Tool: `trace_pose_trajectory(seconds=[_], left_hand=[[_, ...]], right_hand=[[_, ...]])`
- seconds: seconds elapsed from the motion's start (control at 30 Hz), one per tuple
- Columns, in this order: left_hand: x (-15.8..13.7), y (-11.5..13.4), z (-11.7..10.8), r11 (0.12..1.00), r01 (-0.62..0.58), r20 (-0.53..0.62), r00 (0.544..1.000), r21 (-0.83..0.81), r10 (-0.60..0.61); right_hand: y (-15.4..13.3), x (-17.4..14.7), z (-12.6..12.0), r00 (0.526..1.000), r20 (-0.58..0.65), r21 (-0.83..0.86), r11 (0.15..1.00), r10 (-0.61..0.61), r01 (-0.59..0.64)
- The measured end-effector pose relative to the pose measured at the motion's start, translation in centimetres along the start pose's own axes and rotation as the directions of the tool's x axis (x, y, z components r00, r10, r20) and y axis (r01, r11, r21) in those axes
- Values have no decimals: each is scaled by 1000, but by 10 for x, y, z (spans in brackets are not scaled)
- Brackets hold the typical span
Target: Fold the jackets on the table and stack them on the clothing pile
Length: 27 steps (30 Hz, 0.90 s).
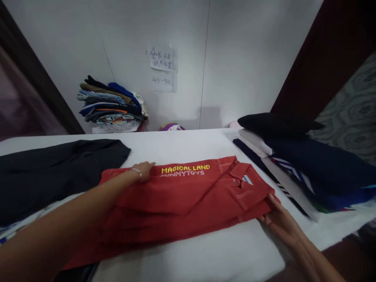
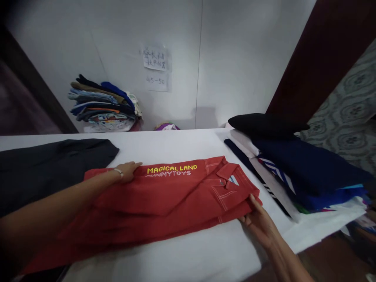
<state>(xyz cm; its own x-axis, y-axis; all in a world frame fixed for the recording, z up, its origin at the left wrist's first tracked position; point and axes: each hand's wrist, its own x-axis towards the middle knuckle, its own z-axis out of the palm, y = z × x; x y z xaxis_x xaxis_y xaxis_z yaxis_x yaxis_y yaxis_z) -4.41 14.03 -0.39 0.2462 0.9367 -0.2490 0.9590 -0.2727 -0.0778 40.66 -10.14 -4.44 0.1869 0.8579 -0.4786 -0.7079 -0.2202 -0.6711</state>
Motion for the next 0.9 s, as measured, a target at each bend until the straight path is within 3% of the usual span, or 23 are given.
trace_pose_trajectory(seconds=[0.1,0.2,0.33,0.5,0.6,0.7,0.9], left_hand=[[-22,10,8,1000,-7,-134,991,31,11],[-47,25,20,997,-67,-232,971,-36,57],[-71,50,38,974,-181,-230,962,-133,147],[-78,62,46,980,-188,-252,953,-62,167],[-80,64,42,985,-167,-267,952,-48,148],[-85,69,41,984,-175,-282,946,-39,157],[-92,76,51,985,-168,-256,954,-34,154]], right_hand=[[-22,17,-18,994,-97,-18,999,-44,42],[-37,26,-35,994,-101,-104,994,-48,37],[-48,33,-35,997,-56,-272,961,-60,43],[-56,41,-11,1000,-8,-342,939,-27,23],[-62,42,-7,983,5,-339,924,-184,175],[-62,42,-15,945,28,-362,878,-325,312],[-55,45,-38,935,-79,-505,822,-346,261]])
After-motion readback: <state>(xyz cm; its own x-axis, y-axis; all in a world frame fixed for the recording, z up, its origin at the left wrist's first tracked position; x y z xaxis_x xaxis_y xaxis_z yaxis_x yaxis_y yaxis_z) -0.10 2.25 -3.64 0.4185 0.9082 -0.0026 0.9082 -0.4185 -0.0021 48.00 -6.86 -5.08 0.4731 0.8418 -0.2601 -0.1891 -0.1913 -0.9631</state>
